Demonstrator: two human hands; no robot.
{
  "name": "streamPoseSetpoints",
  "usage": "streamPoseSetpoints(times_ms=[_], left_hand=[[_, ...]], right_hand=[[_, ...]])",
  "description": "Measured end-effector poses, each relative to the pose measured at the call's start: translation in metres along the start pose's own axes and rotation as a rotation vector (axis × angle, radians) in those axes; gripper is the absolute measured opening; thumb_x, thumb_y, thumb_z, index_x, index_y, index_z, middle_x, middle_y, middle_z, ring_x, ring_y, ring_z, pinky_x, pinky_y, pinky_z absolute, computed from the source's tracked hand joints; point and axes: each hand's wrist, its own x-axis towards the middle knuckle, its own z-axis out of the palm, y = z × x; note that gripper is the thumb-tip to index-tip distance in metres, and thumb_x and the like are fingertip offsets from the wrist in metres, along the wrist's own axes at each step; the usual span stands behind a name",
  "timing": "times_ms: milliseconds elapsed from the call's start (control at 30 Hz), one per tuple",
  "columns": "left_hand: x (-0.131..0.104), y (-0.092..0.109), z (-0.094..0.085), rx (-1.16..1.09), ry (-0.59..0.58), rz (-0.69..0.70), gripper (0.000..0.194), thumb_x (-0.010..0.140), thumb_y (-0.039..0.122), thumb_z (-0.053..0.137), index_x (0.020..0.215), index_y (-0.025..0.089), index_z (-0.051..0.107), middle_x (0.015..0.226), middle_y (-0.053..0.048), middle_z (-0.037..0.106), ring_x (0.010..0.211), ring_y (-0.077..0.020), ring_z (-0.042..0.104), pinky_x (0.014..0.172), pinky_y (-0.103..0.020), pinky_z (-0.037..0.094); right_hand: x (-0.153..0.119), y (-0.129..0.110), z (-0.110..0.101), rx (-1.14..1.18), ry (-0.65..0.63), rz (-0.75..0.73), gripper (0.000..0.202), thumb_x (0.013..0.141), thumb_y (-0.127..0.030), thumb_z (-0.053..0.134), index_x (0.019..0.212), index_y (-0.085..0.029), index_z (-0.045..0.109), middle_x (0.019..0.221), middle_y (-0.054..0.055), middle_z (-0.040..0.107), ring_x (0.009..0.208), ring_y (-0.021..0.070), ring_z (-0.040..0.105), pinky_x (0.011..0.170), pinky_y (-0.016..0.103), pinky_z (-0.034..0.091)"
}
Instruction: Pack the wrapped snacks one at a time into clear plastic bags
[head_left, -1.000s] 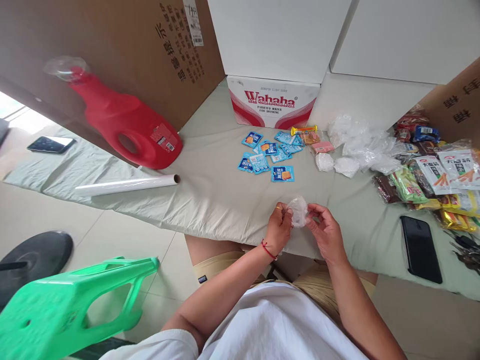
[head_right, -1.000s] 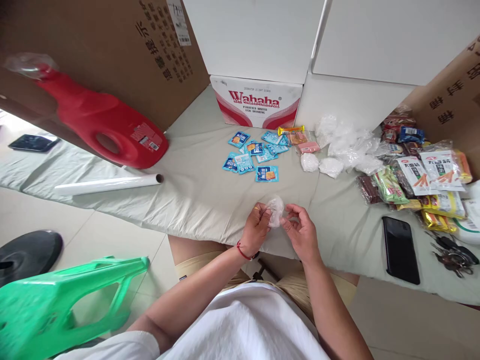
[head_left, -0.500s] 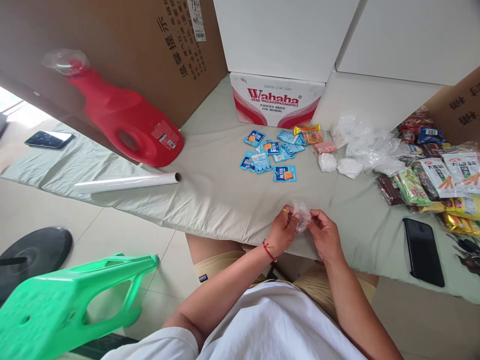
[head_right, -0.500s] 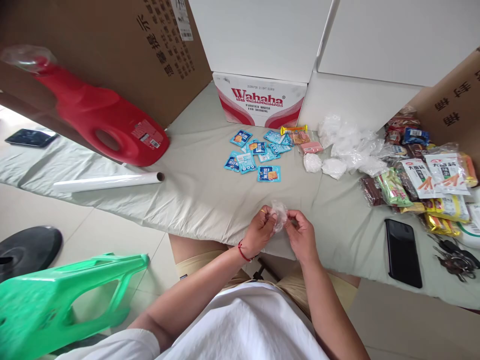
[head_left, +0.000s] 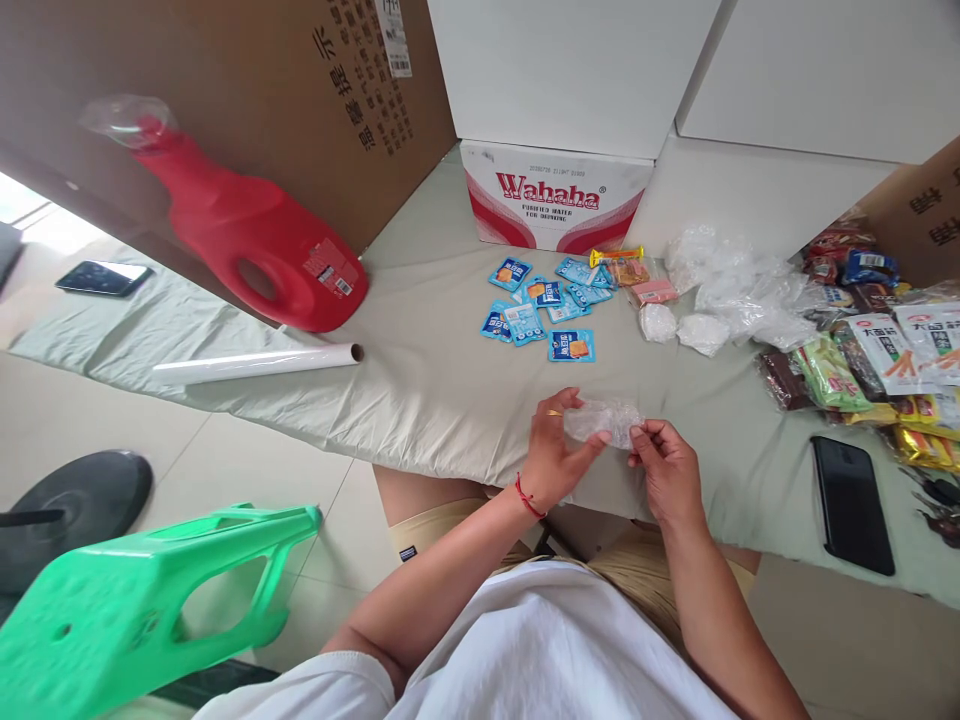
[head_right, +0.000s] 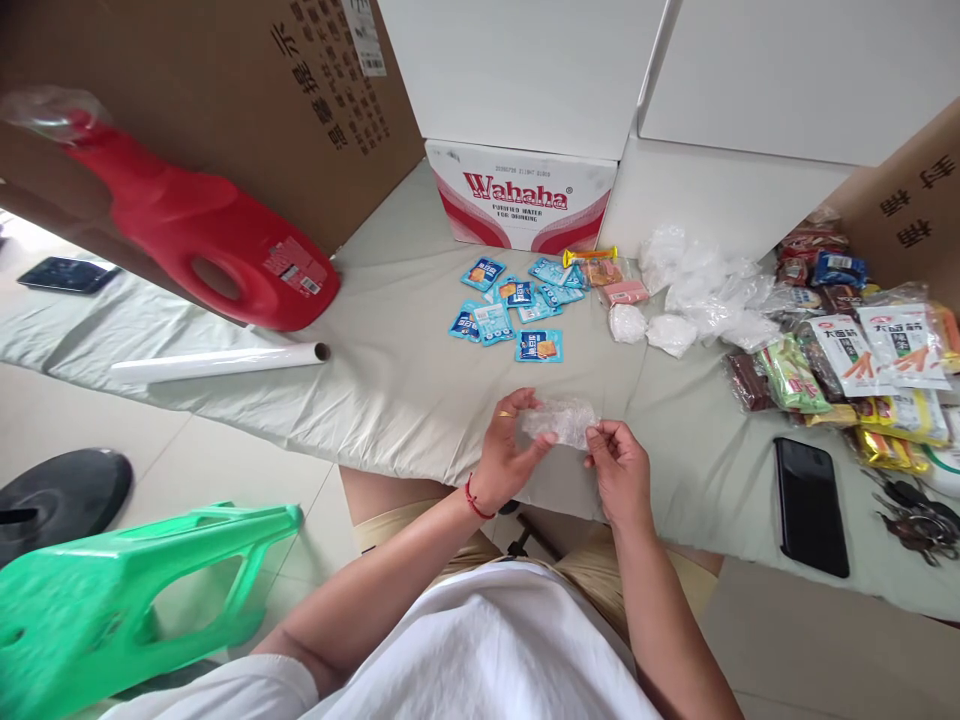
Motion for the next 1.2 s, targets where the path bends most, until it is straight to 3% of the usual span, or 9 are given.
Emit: streamPoseSetpoints(times_ms=[67, 233, 367, 500, 600, 800, 1033, 1100, 1200], left_hand=[[0.003, -0.002, 0.002, 0.013, -0.069, -0.096, 0.055, 0.078, 0.033, 0.077, 0.128, 0.02, 0.061, 0.111, -0.01, 0.072, 0.112, -0.0281, 0.063, 0.105, -0.044, 0.045], [0.016, -0.014, -0.004, -0.251, -0.197, -0.323, 0.017, 0.084, 0.029, 0.064, 0.094, 0.019, 0.073, 0.096, -0.006, 0.076, 0.088, -0.02, 0.068, 0.084, -0.032, 0.052], [0.017, -0.011, -0.013, -0.281, -0.234, -0.224, 0.014, 0.083, 0.026, 0.061, 0.086, 0.019, 0.073, 0.092, -0.004, 0.076, 0.091, -0.0191, 0.067, 0.088, -0.03, 0.051], [0.015, -0.003, -0.014, -0.256, -0.275, -0.083, 0.018, 0.084, 0.019, 0.055, 0.082, 0.021, 0.073, 0.093, -0.005, 0.076, 0.096, -0.0198, 0.068, 0.095, -0.033, 0.051], [0.016, 0.001, -0.012, -0.229, -0.287, 0.049, 0.021, 0.085, 0.015, 0.054, 0.078, 0.023, 0.073, 0.09, -0.005, 0.075, 0.097, -0.0209, 0.068, 0.098, -0.038, 0.051], [0.02, 0.004, -0.017, -0.109, -0.301, 0.177, 0.027, 0.078, 0.007, 0.054, 0.068, 0.025, 0.071, 0.097, -0.006, 0.075, 0.115, -0.0251, 0.062, 0.105, -0.045, 0.048], [0.032, -0.01, -0.032, -0.168, -0.115, 0.036, 0.016, 0.072, 0.01, 0.06, 0.062, 0.021, 0.066, 0.125, -0.009, 0.065, 0.133, -0.0281, 0.052, 0.112, -0.046, 0.042], [0.035, -0.013, -0.032, -0.171, 0.016, -0.081, 0.013, 0.071, 0.012, 0.063, 0.077, 0.021, 0.07, 0.131, -0.009, 0.06, 0.126, -0.0261, 0.056, 0.105, -0.042, 0.048], [0.033, -0.012, -0.028, -0.247, 0.175, -0.303, 0.019, 0.077, 0.022, 0.067, 0.096, 0.021, 0.064, 0.109, -0.008, 0.064, 0.1, -0.0203, 0.065, 0.081, -0.032, 0.054]], right_hand=[[-0.001, -0.002, -0.001, 0.056, -0.027, 0.007, 0.03, 0.079, -0.048, 0.082, 0.087, -0.022, 0.07, 0.077, -0.002, 0.059, 0.061, 0.0091, 0.051, 0.057, 0.023, 0.046], [-0.002, -0.008, -0.013, 0.213, -0.064, 0.117, 0.031, 0.071, -0.045, 0.089, 0.082, -0.023, 0.07, 0.073, -0.003, 0.056, 0.063, 0.0097, 0.05, 0.053, 0.02, 0.045], [0.001, -0.008, -0.024, 0.254, -0.122, 0.175, 0.034, 0.076, -0.055, 0.083, 0.087, -0.025, 0.074, 0.085, 0.002, 0.064, 0.076, 0.014, 0.057, 0.062, 0.024, 0.053], [0.009, -0.014, -0.03, 0.249, -0.152, 0.254, 0.059, 0.082, -0.077, 0.063, 0.103, -0.024, 0.078, 0.106, 0.009, 0.071, 0.093, 0.0205, 0.063, 0.069, 0.029, 0.057], [0.015, -0.023, -0.029, 0.081, -0.271, 0.25, 0.058, 0.082, -0.073, 0.068, 0.111, -0.023, 0.077, 0.112, 0.009, 0.072, 0.099, 0.022, 0.063, 0.076, 0.03, 0.056], [0.024, -0.032, -0.023, -0.172, -0.368, 0.102, 0.04, 0.075, -0.059, 0.083, 0.084, -0.021, 0.074, 0.079, 0.001, 0.066, 0.076, 0.0157, 0.055, 0.069, 0.026, 0.046], [0.027, -0.034, -0.028, 0.028, -0.181, 0.18, 0.044, 0.067, -0.057, 0.089, 0.077, -0.021, 0.066, 0.072, -0.001, 0.06, 0.063, 0.0118, 0.051, 0.055, 0.023, 0.041], [0.024, -0.034, -0.027, 0.09, -0.131, 0.193, 0.045, 0.066, -0.056, 0.09, 0.079, -0.021, 0.065, 0.072, -0.002, 0.059, 0.06, 0.0111, 0.05, 0.05, 0.022, 0.038], [0.021, -0.033, -0.023, 0.149, -0.041, 0.112, 0.042, 0.069, -0.054, 0.089, 0.082, -0.022, 0.065, 0.072, -0.002, 0.056, 0.061, 0.0106, 0.049, 0.052, 0.022, 0.04]])
